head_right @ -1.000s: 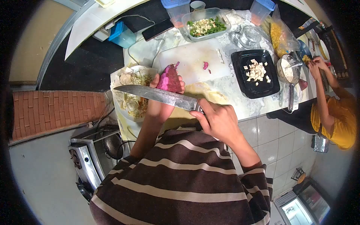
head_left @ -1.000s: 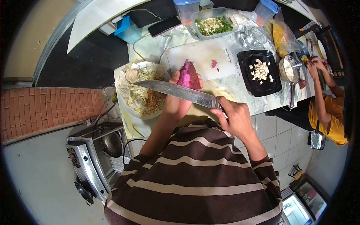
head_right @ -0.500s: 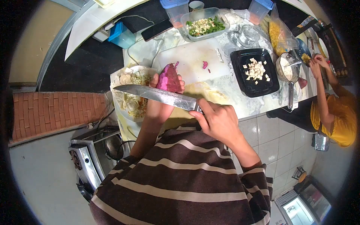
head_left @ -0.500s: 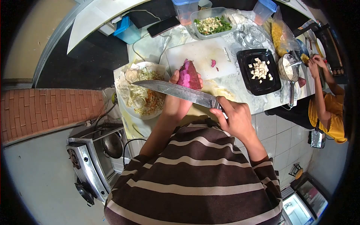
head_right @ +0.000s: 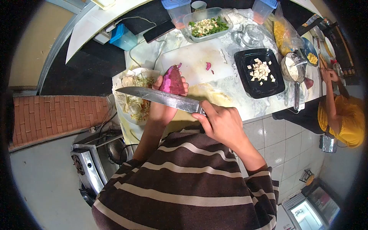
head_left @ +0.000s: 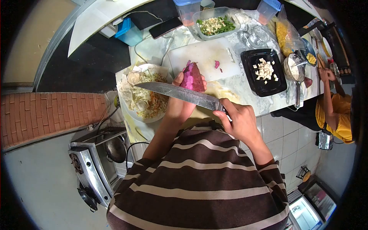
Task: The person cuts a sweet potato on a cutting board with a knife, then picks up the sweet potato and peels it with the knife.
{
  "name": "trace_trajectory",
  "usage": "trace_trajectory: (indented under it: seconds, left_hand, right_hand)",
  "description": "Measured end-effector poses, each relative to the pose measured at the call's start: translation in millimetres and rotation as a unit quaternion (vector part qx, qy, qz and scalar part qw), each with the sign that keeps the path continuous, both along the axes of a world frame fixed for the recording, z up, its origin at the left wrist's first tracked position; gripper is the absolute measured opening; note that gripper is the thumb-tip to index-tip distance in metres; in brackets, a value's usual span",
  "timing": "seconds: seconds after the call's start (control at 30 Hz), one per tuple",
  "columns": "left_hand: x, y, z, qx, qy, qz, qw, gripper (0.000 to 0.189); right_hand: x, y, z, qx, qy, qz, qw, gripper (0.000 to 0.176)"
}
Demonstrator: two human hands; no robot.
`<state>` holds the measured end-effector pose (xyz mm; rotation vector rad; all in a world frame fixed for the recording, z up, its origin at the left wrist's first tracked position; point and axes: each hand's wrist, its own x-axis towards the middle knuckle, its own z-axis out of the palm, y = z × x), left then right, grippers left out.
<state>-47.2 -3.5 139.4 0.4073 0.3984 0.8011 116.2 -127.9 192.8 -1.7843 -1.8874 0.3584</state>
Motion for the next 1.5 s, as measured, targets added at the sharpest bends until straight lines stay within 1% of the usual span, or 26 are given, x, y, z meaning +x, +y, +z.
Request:
trace_trajectory:
  seconds: [0.13,0.2,0.33,0.43,0.5,0.57,0.63,0.73,0.8,0.9,1.03,1.13,1.2,1.5]
  left_hand:
    - [-2,2,-2,-0.010,-0.023,-0.005,1.000,0.046]
    - [-3,2,-1,0.013,0.016,0.008,1.000,0.056]
    - [-4,1,2,0.010,0.003,0.003,1.000,0.056]
    - [0,-1,10,0.012,0.016,0.015,1.000,0.055]
    - [2,-4,12,-0.012,0.021,0.045,0.999,0.053]
    - [-2,-3,7,-0.003,0.014,0.031,0.999,0.052]
    - [-3,-4,7,0.005,0.005,0.017,1.000,0.052]
    - [2,-9,11,-0.008,0.016,0.039,0.999,0.050]
    - [4,-10,12,0.009,0.071,0.060,0.996,0.049]
    - [0,-7,9,0.030,0.075,0.050,0.995,0.049]
    - [0,-7,14,0.026,0.061,0.048,0.997,0.049]
    - [0,-7,14,0.029,0.073,0.054,0.995,0.048]
    - [0,-7,14,0.025,0.071,0.079,0.994,0.048]
    - [3,-14,16,0.031,0.083,0.088,0.992,0.051]
  right_hand:
    - [-2,-1,3,0.005,-0.008,0.004,1.000,0.031]
    - [-3,-2,5,0.008,-0.022,0.003,1.000,0.032]
    - [-4,-1,8,0.014,-0.038,0.010,0.999,0.032]
    - [-5,0,11,0.024,-0.047,0.011,0.999,0.032]
    - [-4,1,11,0.024,-0.047,0.004,0.999,0.032]
    - [-4,3,11,0.023,-0.046,-0.002,0.999,0.032]
    - [-5,5,13,0.034,-0.050,0.015,0.998,0.032]
    - [-4,7,13,0.011,-0.075,0.015,0.997,0.031]
    - [-5,8,15,0.017,-0.071,0.021,0.997,0.031]
    - [-6,8,17,0.023,-0.064,0.029,0.997,0.031]
    - [-7,9,19,0.021,-0.056,0.034,0.998,0.031]
    - [-6,8,18,0.015,-0.057,0.037,0.998,0.031]
    - [-7,9,17,0.019,-0.057,0.038,0.997,0.032]
    - [-11,10,18,0.021,-0.051,0.050,0.997,0.032]
